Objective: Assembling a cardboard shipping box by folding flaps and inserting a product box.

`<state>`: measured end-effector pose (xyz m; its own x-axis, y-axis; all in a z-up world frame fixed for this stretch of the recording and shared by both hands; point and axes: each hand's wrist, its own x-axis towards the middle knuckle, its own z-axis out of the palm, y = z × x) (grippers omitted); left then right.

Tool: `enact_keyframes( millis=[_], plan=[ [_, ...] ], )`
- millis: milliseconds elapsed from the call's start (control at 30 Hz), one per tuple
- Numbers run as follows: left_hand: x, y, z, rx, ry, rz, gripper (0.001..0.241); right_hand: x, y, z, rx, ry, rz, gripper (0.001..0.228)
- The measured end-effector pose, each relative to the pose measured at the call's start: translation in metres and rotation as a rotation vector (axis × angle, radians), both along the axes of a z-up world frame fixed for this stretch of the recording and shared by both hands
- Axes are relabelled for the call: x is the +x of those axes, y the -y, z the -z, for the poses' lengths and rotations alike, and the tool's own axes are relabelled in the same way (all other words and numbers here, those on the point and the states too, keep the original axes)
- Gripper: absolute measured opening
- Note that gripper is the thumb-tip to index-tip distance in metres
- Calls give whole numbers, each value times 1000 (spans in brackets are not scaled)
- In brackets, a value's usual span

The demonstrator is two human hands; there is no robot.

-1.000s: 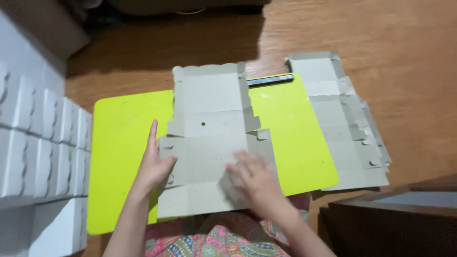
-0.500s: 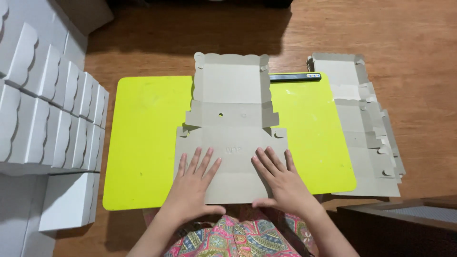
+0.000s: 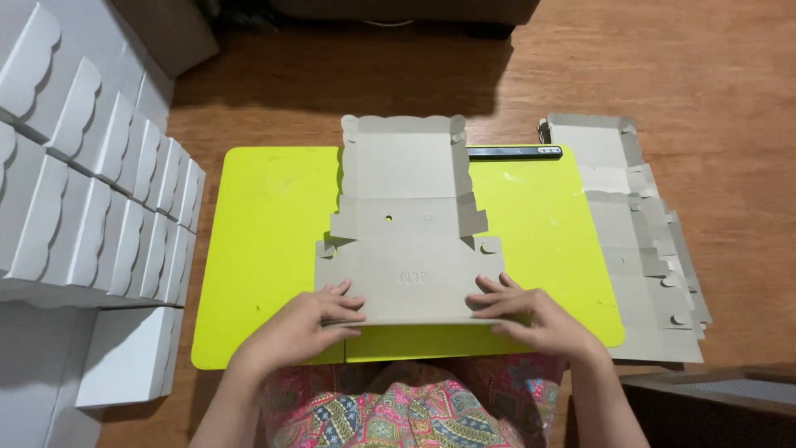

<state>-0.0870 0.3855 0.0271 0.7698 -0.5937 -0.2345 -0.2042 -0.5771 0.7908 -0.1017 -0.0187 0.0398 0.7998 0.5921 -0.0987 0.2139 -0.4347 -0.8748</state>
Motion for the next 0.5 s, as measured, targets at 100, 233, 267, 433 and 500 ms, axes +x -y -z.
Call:
enact_keyframes(
  millis=[100, 233, 267, 433, 500],
  plan=[
    [7, 12, -57, 162, -161, -250, 18, 7, 6, 9, 61, -95, 324, 16],
    [21, 1, -20, 116, 27, -394, 27, 3, 3, 43, 93, -80, 631, 23],
    [22, 0, -11, 154, 97, -413, 31, 3, -1, 45, 45, -57, 692, 42],
    [6, 25, 8, 516, 454, -336, 40, -1, -27, 40, -280, 172, 702, 77],
    [-5, 44, 8, 539, 665, -262, 35, -1, -33, 58, -569, 461, 597, 67]
  ],
)
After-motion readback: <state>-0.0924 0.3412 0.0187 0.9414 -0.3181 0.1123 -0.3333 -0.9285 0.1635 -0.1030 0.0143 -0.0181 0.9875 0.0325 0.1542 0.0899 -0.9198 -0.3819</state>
